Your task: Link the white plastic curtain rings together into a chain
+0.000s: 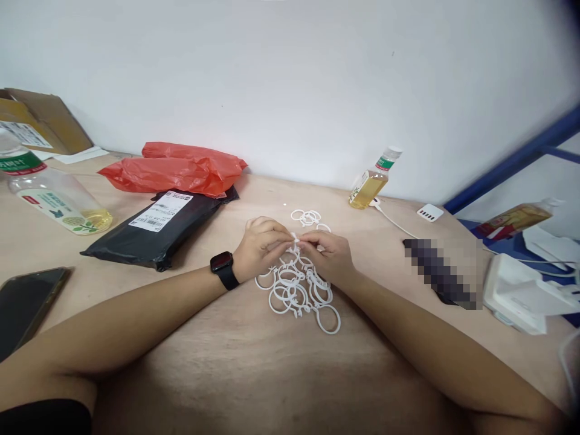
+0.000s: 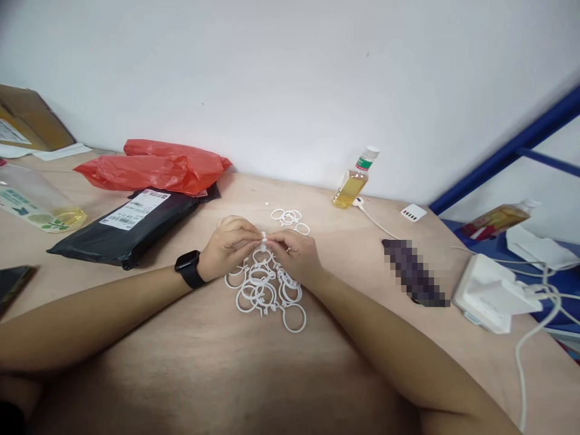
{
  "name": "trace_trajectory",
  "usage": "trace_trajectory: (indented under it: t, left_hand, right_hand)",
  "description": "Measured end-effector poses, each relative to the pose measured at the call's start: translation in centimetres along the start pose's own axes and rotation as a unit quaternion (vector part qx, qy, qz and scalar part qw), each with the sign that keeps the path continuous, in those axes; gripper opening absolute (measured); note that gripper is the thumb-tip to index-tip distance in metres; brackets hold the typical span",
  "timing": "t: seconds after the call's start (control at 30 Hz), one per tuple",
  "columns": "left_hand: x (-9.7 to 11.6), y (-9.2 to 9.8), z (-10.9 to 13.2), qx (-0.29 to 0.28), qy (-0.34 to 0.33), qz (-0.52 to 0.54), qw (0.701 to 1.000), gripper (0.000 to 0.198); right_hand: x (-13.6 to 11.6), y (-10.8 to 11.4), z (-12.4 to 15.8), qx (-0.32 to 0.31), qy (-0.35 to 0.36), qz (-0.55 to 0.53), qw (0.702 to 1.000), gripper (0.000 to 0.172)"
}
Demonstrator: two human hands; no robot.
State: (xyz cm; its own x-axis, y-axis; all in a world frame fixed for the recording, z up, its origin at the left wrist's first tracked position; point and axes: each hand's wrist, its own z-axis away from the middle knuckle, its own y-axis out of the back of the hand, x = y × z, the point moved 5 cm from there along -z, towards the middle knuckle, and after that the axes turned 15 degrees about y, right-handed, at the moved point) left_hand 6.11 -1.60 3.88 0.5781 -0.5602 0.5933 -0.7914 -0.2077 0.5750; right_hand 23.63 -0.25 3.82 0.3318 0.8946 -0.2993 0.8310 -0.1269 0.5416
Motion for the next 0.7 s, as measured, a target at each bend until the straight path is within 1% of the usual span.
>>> trace_trajectory:
  t: [0.1, 0.13, 0.17, 0.23, 0.3, 0.37, 0.43, 0.53, 0.6, 0.63, 0.7]
  left_hand:
    - [-0.8, -0.3, 0.0, 0.000, 0.050, -0.017, 0.999, 0.017]
    - [-1.1, -0.5, -0.1, -0.011, 0.068, -0.026, 0.997, 0.017]
    - [-1.4, -0.7, -0.1, -0.027, 0.086, -0.038, 0.995, 0.016]
    - [-1.8, -1.3, -0.1, -0.071, 0.114, -0.062, 0.989, 0.014]
    - [-2.0, -1.8, 0.0, -0.110, 0.121, -0.076, 0.984, 0.013]
    - [-1.8, -2.1, 0.1, -0.136, 0.102, -0.071, 0.983, 0.014]
    - [-1.5, -2.3, 0.3, -0.152, 0.076, -0.058, 0.984, 0.015]
    - [-1.3, -2.5, 0.5, -0.177, 0.054, -0.046, 0.982, 0.017]
    - [-1.2, -2.6, 0.5, -0.187, 0.050, -0.044, 0.980, 0.016]
    - [-1.1, -2.6, 0.4, -0.192, 0.048, -0.044, 0.979, 0.014]
    - [-1.0, -2.5, 0.4, -0.197, 0.048, -0.042, 0.978, 0.011]
  right_hand:
    - [2.2, 1.2, 0.1, 0.035, -0.019, 0.073, 0.997, 0.011]
    - [3.0, 1.5, 0.2, 0.030, -0.019, 0.090, 0.995, 0.012]
    - [3.7, 1.8, 0.2, 0.029, -0.020, 0.106, 0.994, 0.012]
    - [5.2, 2.0, 0.3, 0.004, -0.036, 0.117, 0.993, 0.014]
    - [5.9, 2.0, 0.5, -0.013, -0.047, 0.117, 0.992, 0.015]
    - [5.7, 1.7, 0.5, -0.022, -0.033, 0.104, 0.994, 0.015]
    - [4.8, 1.1, 0.5, -0.049, 0.005, 0.069, 0.996, 0.013]
    - [3.4, -0.4, 0.6, -0.153, 0.056, -0.011, 0.987, 0.011]
    - [3.0, -1.0, 0.8, -0.212, 0.062, -0.045, 0.974, 0.011]
    - [2.9, -1.1, 0.9, -0.226, 0.058, -0.051, 0.971, 0.011]
    - [3.0, -1.0, 0.8, -0.230, 0.040, -0.050, 0.971, 0.012]
